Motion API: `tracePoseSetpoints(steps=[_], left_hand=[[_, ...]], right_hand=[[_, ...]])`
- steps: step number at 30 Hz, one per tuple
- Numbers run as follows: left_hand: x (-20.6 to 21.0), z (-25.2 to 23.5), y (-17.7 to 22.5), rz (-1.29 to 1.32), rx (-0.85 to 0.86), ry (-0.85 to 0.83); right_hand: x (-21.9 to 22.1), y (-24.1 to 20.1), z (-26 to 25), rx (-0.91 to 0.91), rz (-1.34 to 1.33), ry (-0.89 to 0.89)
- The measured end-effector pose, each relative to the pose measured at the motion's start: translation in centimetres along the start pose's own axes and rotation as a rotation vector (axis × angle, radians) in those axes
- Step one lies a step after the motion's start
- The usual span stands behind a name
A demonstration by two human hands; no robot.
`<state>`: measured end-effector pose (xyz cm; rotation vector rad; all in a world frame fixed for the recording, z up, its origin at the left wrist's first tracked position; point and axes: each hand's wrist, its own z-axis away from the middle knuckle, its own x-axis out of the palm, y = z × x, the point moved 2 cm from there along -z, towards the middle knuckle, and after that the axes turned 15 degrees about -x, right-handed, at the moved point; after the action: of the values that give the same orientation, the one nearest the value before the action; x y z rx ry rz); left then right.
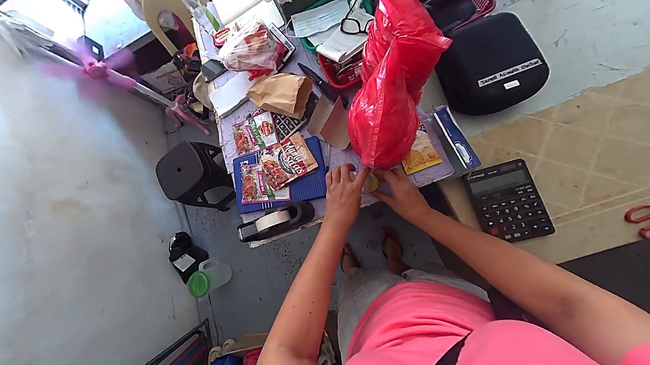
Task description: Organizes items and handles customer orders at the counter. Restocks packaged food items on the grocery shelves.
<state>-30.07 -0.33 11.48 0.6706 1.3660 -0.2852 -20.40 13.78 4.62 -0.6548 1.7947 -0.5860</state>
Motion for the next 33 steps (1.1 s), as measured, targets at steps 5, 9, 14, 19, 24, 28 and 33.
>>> tracePoseSetpoints(steps=[5, 9, 14, 19, 24, 28, 33], left_hand=[[-0.4, 0.3, 0.5, 0.011, 0.039, 0.002], [0.0, 0.2, 0.4, 0.006, 0.036, -0.011], [-0.2, -0.2, 0.4, 0.001, 0.020, -0.067], [0.0, -0.3, 0.2, -0.017, 0.044, -0.076], [-0.3, -0.3, -0.1, -0.008, 0.003, -0.124], [-1.2, -0.5, -0.8, 0.046, -0.064, -0.142], [-0.9, 0.0, -3.0, 0.220, -0.238, -0.190]], right_hand=[[-0.3, -0.3, -0.2, 0.014, -0.025, 0.005], [-0.2, -0.2, 0.0, 0.011, -0.008, 0.005], [-0.1, 0.0, 0.2, 0.016, -0.019, 0.004], [-0.1, -0.1, 0.0, 0.017, -0.008, 0.004], [-0.1, -0.1, 0.0, 0.024, -0.031, 0.007], [-0.1, 0.0, 0.1, 0.010, -0.023, 0.017], [-0.5, -0.2, 0.2, -0.013, -0.007, 0.014]])
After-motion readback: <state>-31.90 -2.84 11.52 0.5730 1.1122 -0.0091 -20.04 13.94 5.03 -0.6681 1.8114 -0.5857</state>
